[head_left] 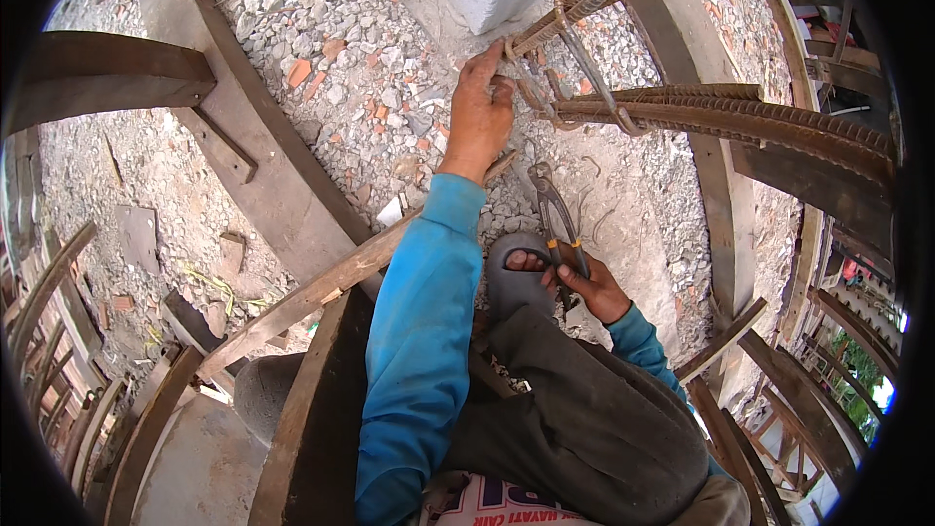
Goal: The person uses pliers to twist and tighten wire around rebar rods to secure a structural framework at a construction site.
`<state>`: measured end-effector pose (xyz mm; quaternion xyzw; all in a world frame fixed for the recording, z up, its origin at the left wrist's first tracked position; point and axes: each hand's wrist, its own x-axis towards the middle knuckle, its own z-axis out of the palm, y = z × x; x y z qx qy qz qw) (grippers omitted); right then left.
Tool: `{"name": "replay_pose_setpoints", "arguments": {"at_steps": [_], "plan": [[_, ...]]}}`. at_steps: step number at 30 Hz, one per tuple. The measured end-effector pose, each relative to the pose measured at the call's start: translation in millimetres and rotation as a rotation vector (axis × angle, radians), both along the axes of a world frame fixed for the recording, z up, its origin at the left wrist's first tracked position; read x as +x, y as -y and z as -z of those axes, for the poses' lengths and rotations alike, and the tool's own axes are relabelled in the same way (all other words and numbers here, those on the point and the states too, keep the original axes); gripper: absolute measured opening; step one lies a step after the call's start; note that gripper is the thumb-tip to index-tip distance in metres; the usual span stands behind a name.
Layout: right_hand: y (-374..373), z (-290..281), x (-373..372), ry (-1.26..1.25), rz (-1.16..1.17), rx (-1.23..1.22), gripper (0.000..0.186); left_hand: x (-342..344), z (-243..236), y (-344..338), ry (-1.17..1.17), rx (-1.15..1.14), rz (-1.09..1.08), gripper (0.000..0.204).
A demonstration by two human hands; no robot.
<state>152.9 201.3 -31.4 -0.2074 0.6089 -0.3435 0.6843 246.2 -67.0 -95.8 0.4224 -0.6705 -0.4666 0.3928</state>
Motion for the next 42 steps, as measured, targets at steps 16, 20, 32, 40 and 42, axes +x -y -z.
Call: {"name": "replay_pose_setpoints", "arguments": {"at_steps": [16, 20, 32, 40, 42], "plan": [[3, 0, -3, -0.017, 0.086, 0.029, 0.050, 9, -22, -11, 0.172, 0.340, 0.173, 0.012], [3, 2, -1, -0.178, 0.050, -0.028, 0.045, 11, -19, -17, 0.277, -0.003, -0.024, 0.043], [-3, 9, 0, -0.268, 0.036, -0.042, 0.042, -15, -43, 1, -0.454, 0.685, -0.004, 0.042], [5, -5, 10, 0.245, 0.465, -0.018, 0.053, 6, -57, -21, -0.403, 0.653, -0.002, 0.045], [-1, -4, 10, 0.305, 0.595, -0.007, 0.051, 9, -61, -38, -0.304, 0.600, 0.015, 0.043]]}}
